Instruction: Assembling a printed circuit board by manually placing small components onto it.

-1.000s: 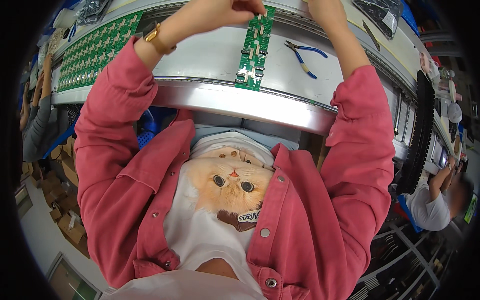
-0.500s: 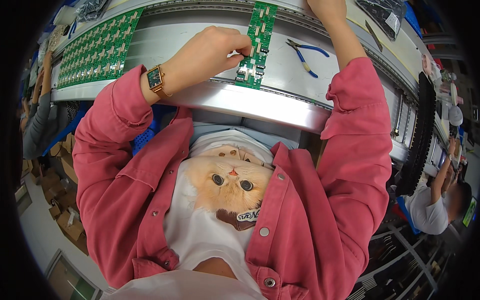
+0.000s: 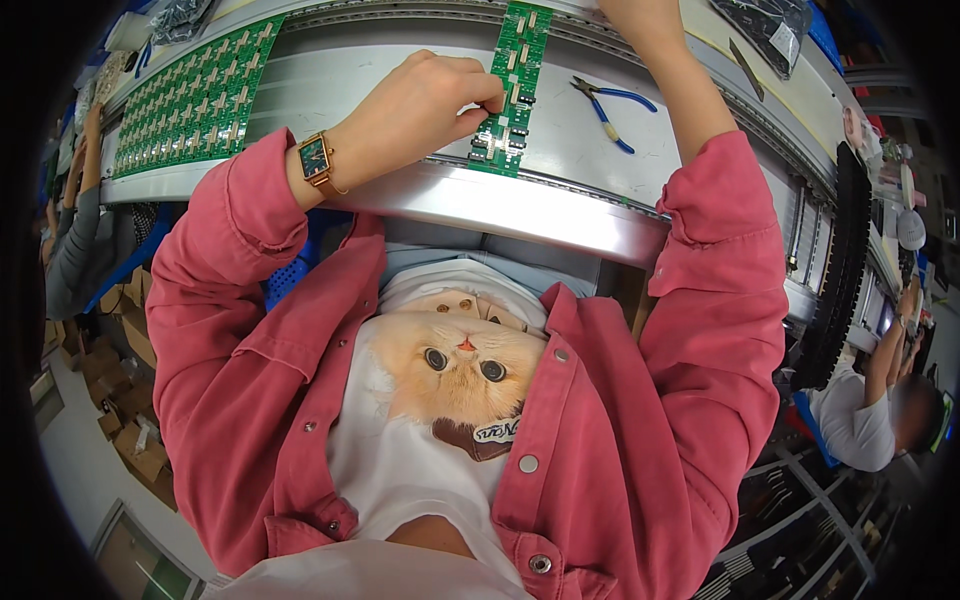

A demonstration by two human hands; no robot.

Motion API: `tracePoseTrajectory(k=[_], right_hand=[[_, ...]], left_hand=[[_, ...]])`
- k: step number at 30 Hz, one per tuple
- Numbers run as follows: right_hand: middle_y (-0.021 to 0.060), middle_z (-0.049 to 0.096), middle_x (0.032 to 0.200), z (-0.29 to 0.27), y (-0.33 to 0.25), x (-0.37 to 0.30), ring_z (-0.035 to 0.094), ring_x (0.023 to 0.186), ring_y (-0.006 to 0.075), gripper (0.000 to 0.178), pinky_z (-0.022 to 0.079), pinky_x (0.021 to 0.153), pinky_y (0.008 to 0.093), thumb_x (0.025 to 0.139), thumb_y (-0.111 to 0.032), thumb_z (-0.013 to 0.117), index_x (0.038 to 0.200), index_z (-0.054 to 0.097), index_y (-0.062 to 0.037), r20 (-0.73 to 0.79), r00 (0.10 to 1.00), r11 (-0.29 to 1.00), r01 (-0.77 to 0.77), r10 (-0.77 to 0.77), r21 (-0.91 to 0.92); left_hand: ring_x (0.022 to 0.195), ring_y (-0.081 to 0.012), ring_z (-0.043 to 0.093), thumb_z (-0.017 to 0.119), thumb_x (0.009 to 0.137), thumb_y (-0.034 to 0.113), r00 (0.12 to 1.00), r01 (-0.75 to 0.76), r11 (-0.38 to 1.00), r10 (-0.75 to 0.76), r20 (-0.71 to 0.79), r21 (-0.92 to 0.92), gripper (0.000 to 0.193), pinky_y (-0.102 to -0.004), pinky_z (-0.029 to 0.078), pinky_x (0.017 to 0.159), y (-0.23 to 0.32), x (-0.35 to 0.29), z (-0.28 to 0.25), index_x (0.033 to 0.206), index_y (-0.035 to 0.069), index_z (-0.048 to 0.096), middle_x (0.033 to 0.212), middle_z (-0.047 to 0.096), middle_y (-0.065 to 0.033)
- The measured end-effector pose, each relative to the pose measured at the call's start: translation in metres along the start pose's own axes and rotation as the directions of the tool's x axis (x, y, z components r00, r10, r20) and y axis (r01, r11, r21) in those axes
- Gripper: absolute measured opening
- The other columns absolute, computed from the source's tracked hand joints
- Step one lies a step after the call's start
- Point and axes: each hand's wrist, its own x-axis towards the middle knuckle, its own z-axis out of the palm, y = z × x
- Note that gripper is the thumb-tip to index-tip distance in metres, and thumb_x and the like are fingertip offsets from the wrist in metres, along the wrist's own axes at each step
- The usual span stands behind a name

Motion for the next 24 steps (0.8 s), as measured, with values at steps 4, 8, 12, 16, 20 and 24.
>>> tracePoseTrajectory(k=[4,8,12,16,20,24], right_hand=[[0.0106,0.062,0.075,-0.01,-0.016,-0.007,0.058,0.063,0.0274,0.012,0.048,0.062,0.0334,0.064,-0.001,0.06,0.074,0.067,-0.0048,-0.014,1.0,1.0,0.002,-0.002,0.002],[0.0102,0.062,0.074,-0.051,-0.061,-0.033,0.057,0.062,0.0276,0.012,0.047,0.061,0.0332,0.064,-0.001,0.06,0.073,0.067,-0.0046,0.067,0.996,0.999,-0.05,0.051,-0.013],[0.0114,0.063,0.078,-0.048,-0.056,-0.045,0.059,0.068,0.0292,0.016,0.048,0.065,0.0348,0.067,-0.001,0.058,0.079,0.067,-0.0039,0.139,0.984,0.971,0.078,-0.111,0.227],[0.0047,0.064,0.08,-0.065,-0.073,-0.083,0.057,0.066,0.0155,0.017,0.047,0.062,0.0252,0.075,-0.001,0.06,0.09,0.067,-0.0047,0.071,0.96,0.855,0.206,-0.271,0.476],[0.0032,0.065,0.078,-0.073,-0.09,-0.112,0.056,0.064,0.013,0.016,0.047,0.062,0.024,0.075,-0.001,0.062,0.089,0.068,-0.0043,0.077,0.945,0.771,0.209,-0.316,0.601],[0.0035,0.064,0.077,-0.069,-0.098,-0.128,0.055,0.063,0.0136,0.015,0.047,0.062,0.0244,0.073,0.001,0.063,0.086,0.067,-0.0038,0.131,0.938,0.751,0.168,-0.321,0.638]], left_hand=[[0.061,-0.0219,0.056,0.063,0.077,0.008,1.0,0.005,1.0,-0.005,-0.011,0.024,0.002,-0.0317,0.047,0.066,0.0,-0.001,0.002,0.079,0.007,0.063,0.076,0.062,-0.0038],[0.061,-0.0216,0.056,0.063,0.077,0.008,1.0,0.006,0.999,-0.005,-0.026,0.049,0.003,-0.0319,0.047,0.067,0.001,-0.001,0.002,0.08,0.007,0.063,0.076,0.062,-0.0036],[0.062,-0.0218,0.057,0.064,0.076,0.008,1.0,0.0,0.999,-0.001,0.011,0.046,0.006,-0.0323,0.047,0.067,0.002,-0.001,-0.003,0.082,0.007,0.064,0.077,0.062,-0.0042],[0.063,-0.0217,0.057,0.065,0.076,0.008,1.0,-0.027,0.995,0.026,0.011,0.097,0.007,-0.0323,0.048,0.066,-0.011,0.009,-0.015,0.083,0.007,0.064,0.079,0.062,-0.0048],[0.065,-0.0339,0.061,0.058,0.071,0.007,0.985,0.12,0.961,-0.084,0.149,-0.25,0.016,-0.0388,0.05,0.063,-0.052,0.048,-0.021,0.082,-0.001,0.067,0.074,0.066,-0.0163],[0.071,-0.0403,0.061,0.053,0.075,0.011,0.994,0.054,0.997,-0.049,-0.096,0.053,0.017,-0.044,0.05,0.067,-0.089,0.079,-0.009,0.078,0.0,0.066,0.077,0.066,-0.0206]])
